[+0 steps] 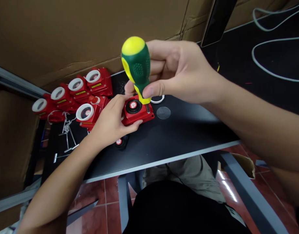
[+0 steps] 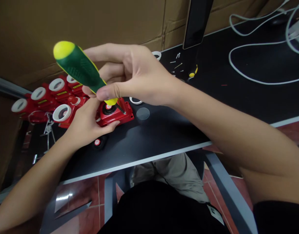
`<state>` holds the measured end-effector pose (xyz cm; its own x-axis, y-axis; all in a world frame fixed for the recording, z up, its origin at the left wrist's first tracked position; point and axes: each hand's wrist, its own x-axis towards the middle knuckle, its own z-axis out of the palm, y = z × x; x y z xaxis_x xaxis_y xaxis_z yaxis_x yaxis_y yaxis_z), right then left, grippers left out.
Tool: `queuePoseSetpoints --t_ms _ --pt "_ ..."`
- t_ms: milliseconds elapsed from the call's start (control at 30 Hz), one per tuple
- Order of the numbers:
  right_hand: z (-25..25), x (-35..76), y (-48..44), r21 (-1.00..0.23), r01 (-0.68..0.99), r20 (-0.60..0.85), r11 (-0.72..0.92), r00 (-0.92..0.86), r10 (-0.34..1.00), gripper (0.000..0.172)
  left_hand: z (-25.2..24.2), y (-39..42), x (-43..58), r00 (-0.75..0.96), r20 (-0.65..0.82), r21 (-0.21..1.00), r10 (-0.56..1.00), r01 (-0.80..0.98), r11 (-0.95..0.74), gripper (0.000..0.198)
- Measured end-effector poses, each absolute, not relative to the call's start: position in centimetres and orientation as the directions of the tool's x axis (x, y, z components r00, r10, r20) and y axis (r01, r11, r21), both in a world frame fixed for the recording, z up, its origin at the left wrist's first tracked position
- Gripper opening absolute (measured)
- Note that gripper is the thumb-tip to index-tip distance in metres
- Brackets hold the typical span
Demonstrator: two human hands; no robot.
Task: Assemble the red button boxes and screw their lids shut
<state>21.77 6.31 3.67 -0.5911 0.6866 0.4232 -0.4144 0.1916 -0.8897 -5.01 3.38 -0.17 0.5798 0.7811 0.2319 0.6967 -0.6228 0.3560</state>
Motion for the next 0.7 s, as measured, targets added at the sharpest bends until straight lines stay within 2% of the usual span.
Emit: queuePoseSetpoints --t_ms 100,167,367,467,533,600,700 --pt "3.29 21.57 6.11 -0.854 -0.463 0.495 0.235 -0.590 0.637 0.020 -0.14 3.44 -5.03 0.580 0.212 0.363 0.787 0.701 -0.614 0.070" --pt "3.29 21.52 5.84 -0.845 -0.439 0.524 0.304 -0.569 0.634 0.013 -0.05 3.43 -5.01 0.584 0.210 0.373 0.784 0.694 -0.616 0.071" --pt "3.72 21.77 5.77 -0.884 -0.255 0.467 0.391 -0.483 0.741 0.025 0.29 3.14 -4.84 0.560 0.206 0.361 0.802 0.719 -0.594 0.071" --pt "3.55 21.76 6.07 -0.872 -0.328 0.485 0.365 -0.469 0.738 0.018 0.50 3.01 -4.71 0.546 0.189 0.367 0.816 0.732 -0.574 0.071" --pt "3.32 21.62 6.12 -0.860 -0.377 0.500 0.344 -0.489 0.715 0.026 0.57 3.02 -4.66 0.535 0.174 0.370 0.827 0.742 -0.558 0.070" --pt "3.13 21.44 6.07 -0.870 -0.354 0.487 0.342 -0.519 0.702 0.033 0.55 3.09 -4.67 0.534 0.175 0.374 0.827 0.741 -0.558 0.070" --pt "3.18 21.34 5.97 -0.865 -0.331 0.502 0.378 -0.531 0.683 0.024 0.45 3.21 -4.73 0.548 0.191 0.370 0.815 0.729 -0.577 0.072"
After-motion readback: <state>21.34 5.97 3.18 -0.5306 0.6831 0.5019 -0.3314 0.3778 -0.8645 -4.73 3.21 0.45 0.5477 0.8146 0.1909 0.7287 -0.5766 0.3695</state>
